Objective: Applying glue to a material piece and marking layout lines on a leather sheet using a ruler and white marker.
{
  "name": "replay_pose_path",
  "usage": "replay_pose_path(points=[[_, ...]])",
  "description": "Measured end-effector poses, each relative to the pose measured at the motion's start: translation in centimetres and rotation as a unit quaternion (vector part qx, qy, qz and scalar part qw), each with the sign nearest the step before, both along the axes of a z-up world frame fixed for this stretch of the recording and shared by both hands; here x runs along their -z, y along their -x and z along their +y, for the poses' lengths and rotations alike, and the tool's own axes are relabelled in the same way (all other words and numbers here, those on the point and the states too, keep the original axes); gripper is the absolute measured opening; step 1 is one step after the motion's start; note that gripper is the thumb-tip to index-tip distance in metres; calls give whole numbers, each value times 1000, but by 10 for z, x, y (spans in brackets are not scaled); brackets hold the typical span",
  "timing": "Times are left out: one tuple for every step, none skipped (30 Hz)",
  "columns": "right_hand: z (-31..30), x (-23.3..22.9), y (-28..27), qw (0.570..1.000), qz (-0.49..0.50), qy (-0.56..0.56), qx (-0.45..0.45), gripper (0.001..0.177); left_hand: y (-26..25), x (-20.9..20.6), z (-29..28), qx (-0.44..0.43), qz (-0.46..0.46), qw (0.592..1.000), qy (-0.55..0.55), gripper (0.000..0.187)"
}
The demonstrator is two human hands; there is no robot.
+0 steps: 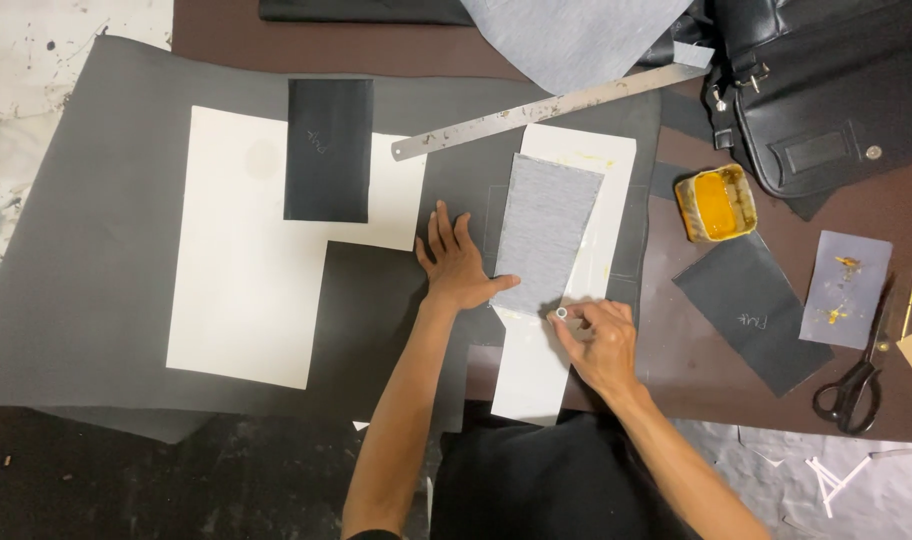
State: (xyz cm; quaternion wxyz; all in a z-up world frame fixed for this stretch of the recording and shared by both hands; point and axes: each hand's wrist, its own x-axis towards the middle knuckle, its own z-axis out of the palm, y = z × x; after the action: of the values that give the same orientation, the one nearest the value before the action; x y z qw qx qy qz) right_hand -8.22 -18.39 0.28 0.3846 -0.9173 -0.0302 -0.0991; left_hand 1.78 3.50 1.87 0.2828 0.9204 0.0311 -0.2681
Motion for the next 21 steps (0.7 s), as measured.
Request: replay_pose_path(points=[[-2, 5, 2, 1000, 0, -1, 1, 16, 1, 1, 0, 1, 0, 1000, -1, 124], [-3, 9, 3, 1000, 1, 17, -6, 15, 1, 2, 0, 1, -1, 1000, 2, 124], [-4, 14, 3, 999, 0, 34, -14, 14, 1, 3, 1, -1, -3, 1000, 5, 124], [-9, 14, 5, 999, -1, 33, -15, 14, 0, 3, 1, -1, -4, 1000, 4, 124], [-14, 13, 8, 999, 3, 32, 3, 14, 0, 3, 0, -1, -5, 1000, 3, 124], [-19, 12, 10, 999, 7, 31, 20, 14, 1, 3, 0, -1, -6, 1000, 2, 123], [-22, 11, 9, 999, 5, 31, 20, 14, 0, 4, 0, -1, -8, 1000, 3, 123], [-26, 9, 8, 999, 13, 12, 43, 17, 0, 5, 0, -4, -12, 1000, 6, 124], [-29, 8, 10, 997, 23, -7, 68, 19, 1, 6, -1, -4, -15, 1000, 9, 125], [-26, 11, 8, 997, 23, -7, 72, 19, 2, 6, 0, -1, -15, 1000, 10, 125], [-24, 14, 6, 998, 22, -13, 62, 18, 3, 7, -1, -2, -19, 1000, 7, 124], [-21, 17, 4, 998, 21, -19, 52, 17, 3, 8, -1, -4, -22, 1000, 4, 123], [-17, 14, 1, 998, 20, -20, 55, 17, 3, 7, -2, -2, -23, 1000, 3, 123], [-13, 11, -3, 999, 13, -23, 48, 16, 2, 7, -2, 0, -20, 1000, 0, 123], [-7, 8, -6, 999, 6, -26, 38, 16, 3, 6, -2, 0, -17, 1000, -5, 124], [-8, 14, -5, 999, 6, -27, 39, 16, 3, 5, -2, 1, -17, 1000, -6, 124], [-9, 19, -4, 1000, 4, -16, 26, 18, 3, 4, -3, 1, -15, 1000, -11, 124], [-10, 24, -2, 1000, 2, -6, 14, 20, 4, 2, -3, 1, -13, 1000, -15, 124], [-14, 20, -1, 1000, 1, -7, 14, 20, 4, 3, -3, 0, -14, 1000, -17, 124], [-18, 15, 2, 999, 24, -25, 24, 19, 4, 3, -2, -2, -19, 1000, -13, 124], [-23, 11, 3, 997, 46, -41, 35, 20, 3, 4, -3, -5, -26, 1000, -8, 124]])
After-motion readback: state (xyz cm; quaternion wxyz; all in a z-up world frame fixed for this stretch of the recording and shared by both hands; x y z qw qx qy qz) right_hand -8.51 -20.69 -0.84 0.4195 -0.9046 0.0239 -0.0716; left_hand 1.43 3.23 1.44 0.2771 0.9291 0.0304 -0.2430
